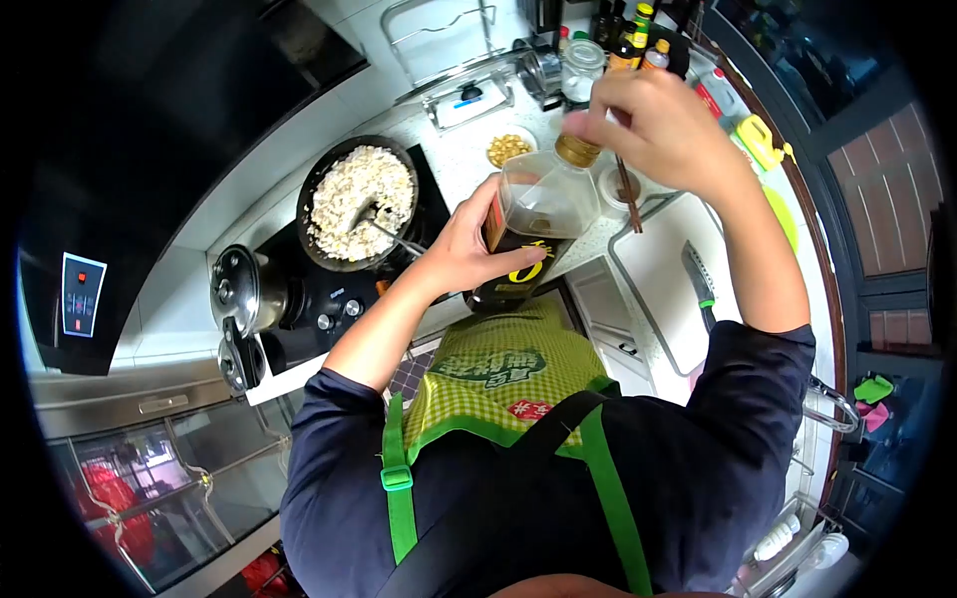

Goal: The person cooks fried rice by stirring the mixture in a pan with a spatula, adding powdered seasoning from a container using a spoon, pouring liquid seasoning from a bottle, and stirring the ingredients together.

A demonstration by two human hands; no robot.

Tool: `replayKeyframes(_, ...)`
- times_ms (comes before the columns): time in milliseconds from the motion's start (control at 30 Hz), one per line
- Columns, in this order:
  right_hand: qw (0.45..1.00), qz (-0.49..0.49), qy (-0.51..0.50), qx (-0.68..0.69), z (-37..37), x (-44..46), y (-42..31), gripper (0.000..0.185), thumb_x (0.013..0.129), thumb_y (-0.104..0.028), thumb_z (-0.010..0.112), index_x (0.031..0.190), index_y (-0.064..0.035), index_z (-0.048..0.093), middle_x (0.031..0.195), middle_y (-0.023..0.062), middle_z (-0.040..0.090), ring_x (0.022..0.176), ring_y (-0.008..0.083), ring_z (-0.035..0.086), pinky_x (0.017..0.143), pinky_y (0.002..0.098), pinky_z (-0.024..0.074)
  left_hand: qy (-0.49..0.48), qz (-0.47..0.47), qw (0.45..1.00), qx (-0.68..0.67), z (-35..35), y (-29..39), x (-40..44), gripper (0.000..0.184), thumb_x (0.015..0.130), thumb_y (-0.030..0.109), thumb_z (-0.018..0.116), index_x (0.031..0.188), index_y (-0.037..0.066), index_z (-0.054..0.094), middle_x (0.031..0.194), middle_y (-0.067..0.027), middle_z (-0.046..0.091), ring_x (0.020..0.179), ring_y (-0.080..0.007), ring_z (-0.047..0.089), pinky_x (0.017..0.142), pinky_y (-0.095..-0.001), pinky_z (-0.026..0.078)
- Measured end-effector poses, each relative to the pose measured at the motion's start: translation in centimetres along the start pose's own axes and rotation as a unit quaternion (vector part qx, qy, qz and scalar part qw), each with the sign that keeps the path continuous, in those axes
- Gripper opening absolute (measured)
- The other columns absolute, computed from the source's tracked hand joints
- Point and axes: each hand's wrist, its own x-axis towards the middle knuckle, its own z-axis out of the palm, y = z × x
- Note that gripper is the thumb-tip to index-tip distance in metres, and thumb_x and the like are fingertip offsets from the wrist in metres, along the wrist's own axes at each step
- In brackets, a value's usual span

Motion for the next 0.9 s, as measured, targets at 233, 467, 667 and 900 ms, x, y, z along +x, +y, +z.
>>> replayKeyframes(233, 0.986, 0.092, -0.089, 0.109, 2.5, -3.7, 4.4, 0.053, 0.074, -0.049, 0.069, 0.06, -0.0013, 0.051, 0.053, 0.0098, 0.048, 0.048, 0.0243, 0.045, 0.046, 0.0338, 0.0333, 0.007, -0.032, 0.979, 0.201, 2.9, -3.2, 3.7, 0.069, 0.07, 0.022, 0.078, 0.125, 0.006, 0.039, 0.107, -0.018, 0.06, 0.096, -0.0301, 0.062, 0.083, -0.0374, 0.048)
replayKeyframes(467, 0.997, 0.045, -0.051, -0.047, 9.9, -5.4, 8.8, 0.046, 0.078, -0.045, 0.066, 0.067, -0.0025, 0.054, 0.068, 0.0125, 0.057, 0.059, 0.0302, 0.057, 0.053, 0.0377, 0.0448, 0.049, -0.147, 0.946, 0.283, 4.8, -10.1, 5.7, 0.065, 0.07, 0.03, 0.077, 0.112, 0.002, 0.036, 0.093, -0.0242, 0.061, 0.085, -0.0386, 0.063, 0.073, -0.0421, 0.05)
replayKeyframes(667, 0.997, 0.052, 0.03, -0.04, 15.9, -6.7, 7.9, 0.035, 0.079, -0.037, 0.066, 0.08, -0.0031, 0.056, 0.076, 0.0117, 0.06, 0.061, 0.0309, 0.062, 0.053, 0.0387, 0.0498, 0.138, -0.123, 0.941, 0.283, 7.0, -15.7, 6.9, 0.064, 0.065, 0.028, 0.08, 0.105, 0.002, 0.038, 0.08, -0.0186, 0.06, 0.079, -0.037, 0.061, 0.072, -0.0457, 0.046)
replayKeyframes(900, 0.985, 0.17, -0.01, 0.008, 16.2, -6.6, 10.9, 0.05, 0.078, -0.049, 0.064, 0.072, 0.0009, 0.061, 0.072, 0.0156, 0.06, 0.065, 0.0327, 0.062, 0.057, 0.0389, 0.0504, 0.173, -0.155, 0.928, 0.292, 7.8, -16.7, 7.0, 0.062, 0.065, 0.021, 0.08, 0.105, 0.001, 0.038, 0.085, -0.0214, 0.058, 0.079, -0.0385, 0.059, 0.07, -0.0451, 0.047)
